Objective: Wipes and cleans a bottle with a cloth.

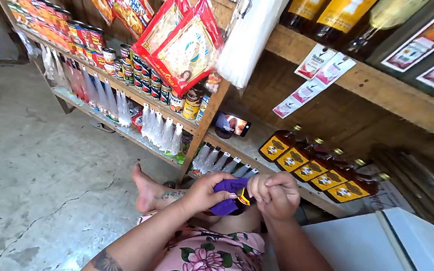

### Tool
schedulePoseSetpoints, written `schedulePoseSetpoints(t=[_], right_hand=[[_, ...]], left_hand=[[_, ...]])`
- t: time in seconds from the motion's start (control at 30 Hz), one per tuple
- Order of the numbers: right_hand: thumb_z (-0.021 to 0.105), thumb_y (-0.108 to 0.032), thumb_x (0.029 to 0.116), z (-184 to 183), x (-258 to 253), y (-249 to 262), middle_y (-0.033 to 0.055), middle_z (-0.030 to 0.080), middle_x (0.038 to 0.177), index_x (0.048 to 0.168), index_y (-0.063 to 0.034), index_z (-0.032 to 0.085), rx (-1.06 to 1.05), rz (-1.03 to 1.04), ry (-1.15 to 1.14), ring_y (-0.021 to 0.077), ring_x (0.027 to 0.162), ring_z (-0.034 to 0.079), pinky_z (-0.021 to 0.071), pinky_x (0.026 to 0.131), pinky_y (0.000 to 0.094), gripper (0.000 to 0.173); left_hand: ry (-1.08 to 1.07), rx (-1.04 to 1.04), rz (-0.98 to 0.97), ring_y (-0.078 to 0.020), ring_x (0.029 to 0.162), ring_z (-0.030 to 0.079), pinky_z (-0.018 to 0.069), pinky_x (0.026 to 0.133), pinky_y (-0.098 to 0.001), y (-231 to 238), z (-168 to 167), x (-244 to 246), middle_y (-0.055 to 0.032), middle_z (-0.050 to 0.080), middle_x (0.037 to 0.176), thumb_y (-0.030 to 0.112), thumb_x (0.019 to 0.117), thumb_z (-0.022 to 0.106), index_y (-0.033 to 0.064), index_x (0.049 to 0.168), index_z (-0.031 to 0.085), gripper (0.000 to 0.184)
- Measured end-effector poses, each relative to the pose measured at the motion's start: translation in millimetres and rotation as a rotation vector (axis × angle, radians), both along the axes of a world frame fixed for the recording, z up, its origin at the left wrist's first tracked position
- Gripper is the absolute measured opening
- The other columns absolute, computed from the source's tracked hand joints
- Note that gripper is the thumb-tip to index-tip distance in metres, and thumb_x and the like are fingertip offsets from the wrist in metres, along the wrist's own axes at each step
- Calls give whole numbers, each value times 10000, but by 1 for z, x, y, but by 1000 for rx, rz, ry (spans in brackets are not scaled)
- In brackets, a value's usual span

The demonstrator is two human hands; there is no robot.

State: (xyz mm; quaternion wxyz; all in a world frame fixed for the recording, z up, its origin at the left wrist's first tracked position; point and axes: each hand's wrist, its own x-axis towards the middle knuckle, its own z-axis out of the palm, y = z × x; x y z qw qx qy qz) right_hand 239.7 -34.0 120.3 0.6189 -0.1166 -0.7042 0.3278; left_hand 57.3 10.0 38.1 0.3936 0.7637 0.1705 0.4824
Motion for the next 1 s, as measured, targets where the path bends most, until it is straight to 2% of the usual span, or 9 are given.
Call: schedulePoseSetpoints(t=[0.17, 0.3, 0.37, 0.47, 0.57, 0.67, 0.73, 0.9, 1.0], right_hand=[[542, -256, 1049, -3, 11, 29, -58, 571, 623, 1028, -160, 713, -15, 272, -30, 35, 558, 554, 511, 593, 227, 197], [563, -268, 1037, -11, 18, 37, -64, 567, 617, 1005, -143, 699, -55, 439, -53, 29, 559, 556, 516, 607, 226, 187], [550, -243, 1045, -11, 19, 32, -71, 584, 623, 1051, -155, 714, -90, 299, -85, 20, 570, 572, 531, 628, 224, 187], [550, -120, 1026, -7, 14, 15, -58, 671, 699, 1130, -149, 727, -266, -124, -67, 61, 640, 655, 601, 721, 285, 207], [428, -88, 1043, -12, -1, -4, -71, 612, 668, 1148, -111, 639, -384, -346, 105, 92, 637, 644, 613, 768, 351, 236], [445, -176, 1063, -18, -8, -17, -81, 573, 600, 1090, -171, 658, -308, -338, 267, 52, 540, 568, 539, 614, 248, 215], [469, -197, 1063, -11, -7, -21, -80, 572, 593, 1086, -188, 669, -267, -286, 272, 44, 517, 553, 514, 569, 224, 202], [531, -217, 1049, 2, 0, -20, -72, 576, 613, 1105, -174, 692, -197, -204, 211, 39, 531, 550, 506, 572, 216, 176], [539, -213, 1049, -8, 7, -11, -77, 573, 607, 1121, -171, 701, -220, -158, 194, 34, 533, 549, 512, 579, 222, 182]], left_hand=[[117, 156, 257, -196, 1199, 638, 477, 1074, -439, -11, -4, 1, -46, 725, 1200, 366, 959, 692, 107, 1230, 704, 376], [239, 173, 283, -216, 1175, 653, 498, 1037, -460, -17, -4, 3, -39, 728, 1203, 429, 951, 685, 133, 1247, 700, 419], [272, 177, 284, -225, 1172, 657, 498, 1033, -470, -18, -5, 5, -38, 725, 1216, 437, 961, 667, 138, 1270, 690, 430], [299, 156, 306, -237, 1188, 650, 493, 1040, -490, -16, -6, 7, -49, 715, 1241, 462, 975, 638, 141, 1302, 674, 460], [298, 174, 311, -242, 1191, 648, 500, 1026, -501, -19, -7, 10, -45, 716, 1237, 460, 971, 641, 148, 1298, 678, 454], [276, 242, 310, -223, 1187, 648, 503, 1006, -494, -26, -10, 14, -8, 725, 1219, 467, 957, 657, 181, 1270, 693, 425], [248, 282, 317, -217, 1191, 644, 503, 1004, -489, -30, -6, 15, 1, 726, 1216, 483, 953, 659, 187, 1263, 696, 431], [248, 311, 336, -221, 1198, 640, 504, 1003, -478, -37, 8, 19, -9, 715, 1243, 501, 964, 632, 173, 1296, 679, 469], [270, 248, 245, -266, 1274, 591, 464, 1061, -528, -35, 0, 18, -77, 658, 1344, 612, 894, 666, 104, 1431, 562, 747]])
